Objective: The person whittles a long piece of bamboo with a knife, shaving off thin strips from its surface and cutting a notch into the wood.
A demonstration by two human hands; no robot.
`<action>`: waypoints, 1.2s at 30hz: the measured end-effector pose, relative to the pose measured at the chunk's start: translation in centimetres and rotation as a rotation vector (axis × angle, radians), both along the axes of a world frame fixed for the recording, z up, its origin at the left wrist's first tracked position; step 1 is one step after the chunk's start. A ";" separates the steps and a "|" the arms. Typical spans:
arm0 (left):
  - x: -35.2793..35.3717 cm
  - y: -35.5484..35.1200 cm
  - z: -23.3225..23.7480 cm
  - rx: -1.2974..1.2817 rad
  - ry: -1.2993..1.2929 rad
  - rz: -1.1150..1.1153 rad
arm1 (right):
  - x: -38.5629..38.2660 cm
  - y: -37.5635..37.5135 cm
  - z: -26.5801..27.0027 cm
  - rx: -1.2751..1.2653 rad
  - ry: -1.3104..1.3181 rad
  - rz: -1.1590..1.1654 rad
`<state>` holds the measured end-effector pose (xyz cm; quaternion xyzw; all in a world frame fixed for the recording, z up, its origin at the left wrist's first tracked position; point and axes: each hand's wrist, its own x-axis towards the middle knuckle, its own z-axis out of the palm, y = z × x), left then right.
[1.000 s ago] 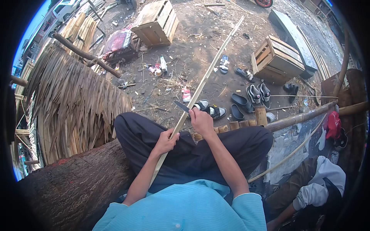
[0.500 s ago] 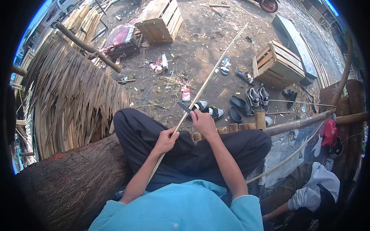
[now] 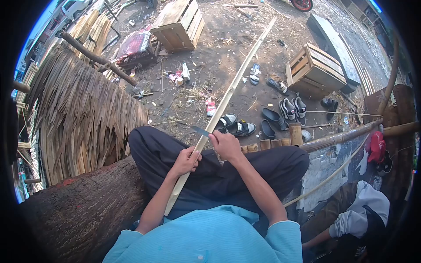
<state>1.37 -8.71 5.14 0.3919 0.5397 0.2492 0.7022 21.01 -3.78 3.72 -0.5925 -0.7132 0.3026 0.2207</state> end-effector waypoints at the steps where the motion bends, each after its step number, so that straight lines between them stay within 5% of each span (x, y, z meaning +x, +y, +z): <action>1: -0.2 0.0 -0.1 -0.029 -0.030 -0.013 | 0.2 0.7 -0.1 -0.018 0.006 -0.064; 4: -0.5 0.3 0.3 -0.105 -0.156 0.009 | 1.1 2.5 -0.1 -0.023 -0.013 -0.213; 19: -0.6 0.4 0.6 -0.158 -0.248 0.004 | 1.4 3.4 -1.6 0.055 -0.070 -0.198; 25: -0.7 0.4 -0.2 -0.143 -0.247 0.007 | 0.7 1.3 0.9 0.148 0.194 0.021; 36: -0.8 0.5 0.3 -0.195 -0.271 0.030 | -1.1 -1.2 1.1 0.025 -0.209 0.339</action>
